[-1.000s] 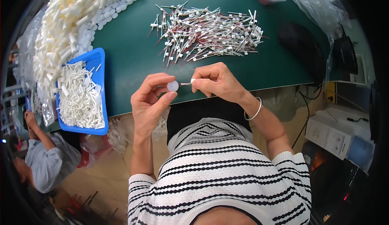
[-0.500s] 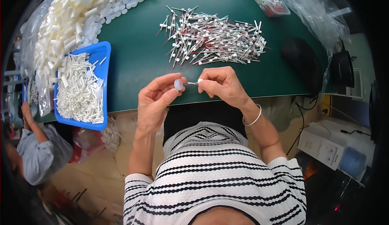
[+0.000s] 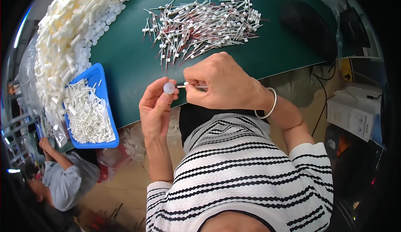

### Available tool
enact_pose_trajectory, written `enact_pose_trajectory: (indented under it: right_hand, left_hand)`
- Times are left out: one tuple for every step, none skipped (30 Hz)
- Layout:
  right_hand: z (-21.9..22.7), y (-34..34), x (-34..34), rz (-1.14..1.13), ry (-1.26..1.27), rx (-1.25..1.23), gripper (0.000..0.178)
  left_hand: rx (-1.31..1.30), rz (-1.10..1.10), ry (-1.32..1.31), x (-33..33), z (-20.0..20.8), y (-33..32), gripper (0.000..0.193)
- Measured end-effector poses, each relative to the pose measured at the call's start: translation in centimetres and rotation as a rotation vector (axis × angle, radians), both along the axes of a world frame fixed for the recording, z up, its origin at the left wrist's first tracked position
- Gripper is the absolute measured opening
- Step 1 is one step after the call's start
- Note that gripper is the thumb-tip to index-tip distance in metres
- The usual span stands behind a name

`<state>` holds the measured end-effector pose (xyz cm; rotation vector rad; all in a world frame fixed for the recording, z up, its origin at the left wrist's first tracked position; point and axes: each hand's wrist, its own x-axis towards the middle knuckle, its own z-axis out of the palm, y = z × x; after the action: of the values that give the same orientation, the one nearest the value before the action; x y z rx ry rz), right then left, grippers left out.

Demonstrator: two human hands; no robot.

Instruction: The person assembles small plastic components by hand, inserting plastic sticks into plastic housings.

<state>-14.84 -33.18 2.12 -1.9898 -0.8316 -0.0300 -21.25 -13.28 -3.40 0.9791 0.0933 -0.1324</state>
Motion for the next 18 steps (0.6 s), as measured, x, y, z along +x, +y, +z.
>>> enact_pose_trajectory:
  right_hand:
    - [-0.06, 0.11, 0.02, 0.006, -0.028, 0.005, 0.022]
    - [-0.12, 0.13, 0.05, 0.013, -0.056, 0.010, 0.022]
    - [-0.11, 0.09, 0.06, 0.007, -0.053, 0.014, 0.022]
    - [-0.09, 0.05, 0.10, 0.005, -0.049, -0.011, 0.022]
    - [-0.06, 0.02, 0.12, 0.004, -0.045, -0.036, 0.022]
    - [0.01, 0.08, 0.09, -0.002, -0.041, -0.034, 0.022]
    - [0.09, 0.24, 0.10, 0.000, -0.050, -0.030, 0.022]
    - [0.09, 0.27, 0.08, 0.002, -0.058, -0.026, 0.023]
    - [0.04, 0.30, 0.13, 0.000, -0.055, -0.023, 0.023]
    - [-0.02, 0.32, 0.20, -0.001, -0.066, -0.012, 0.023]
    - [-0.08, 0.33, 0.24, -0.001, -0.077, -0.001, 0.023]
    - [-0.02, 0.25, 0.25, 0.000, -0.075, 0.001, 0.023]
    - [0.07, 0.05, 0.25, -0.008, -0.073, -0.006, 0.023]
    - [0.14, -0.10, 0.25, -0.016, -0.072, -0.014, 0.022]
    - [0.10, -0.21, 0.26, -0.016, -0.070, -0.014, 0.022]
    - [0.06, -0.30, 0.30, -0.023, -0.066, 0.005, 0.021]
    - [0.02, -0.37, 0.31, -0.029, -0.062, 0.024, 0.020]
    - [-0.02, -0.43, 0.34, -0.028, -0.063, 0.023, 0.020]
  left_hand:
    - [-0.006, 0.007, -0.003, 0.01, 0.05, -0.12, 0.038]
    - [-0.012, 0.015, -0.007, 0.03, 0.07, -0.19, 0.037]
    - [-0.008, 0.009, -0.004, 0.02, 0.06, -0.13, 0.037]
    - [-0.032, 0.007, 0.000, 0.01, 0.00, -0.04, 0.037]
    - [-0.056, 0.006, 0.005, 0.00, -0.02, 0.02, 0.037]
    - [-0.054, 0.000, 0.008, -0.05, -0.02, -0.05, 0.037]
    - [-0.043, 0.006, 0.016, -0.10, -0.02, -0.18, 0.037]
    - [-0.033, 0.011, 0.025, -0.13, -0.04, -0.28, 0.036]
    - [-0.029, 0.010, 0.027, -0.09, -0.06, -0.20, 0.036]
    - [-0.060, 0.015, 0.030, -0.03, -0.15, -0.12, 0.036]
    - [-0.090, 0.019, 0.033, 0.05, -0.25, -0.04, 0.036]
    - [-0.088, 0.020, 0.035, 0.09, -0.37, 0.10, 0.036]
    - [-0.139, 0.006, 0.033, 0.13, -0.52, 0.26, 0.036]
    - [-0.191, -0.008, 0.030, 0.16, -0.61, 0.36, 0.036]
    - [-0.191, -0.008, 0.032, 0.19, -0.72, 0.33, 0.036]
    - [-0.225, -0.001, 0.039, 0.20, -0.81, 0.28, 0.036]
    - [-0.260, 0.006, 0.045, 0.18, -0.88, 0.24, 0.036]
    - [-0.260, 0.006, 0.044, 0.21, -0.91, 0.21, 0.036]
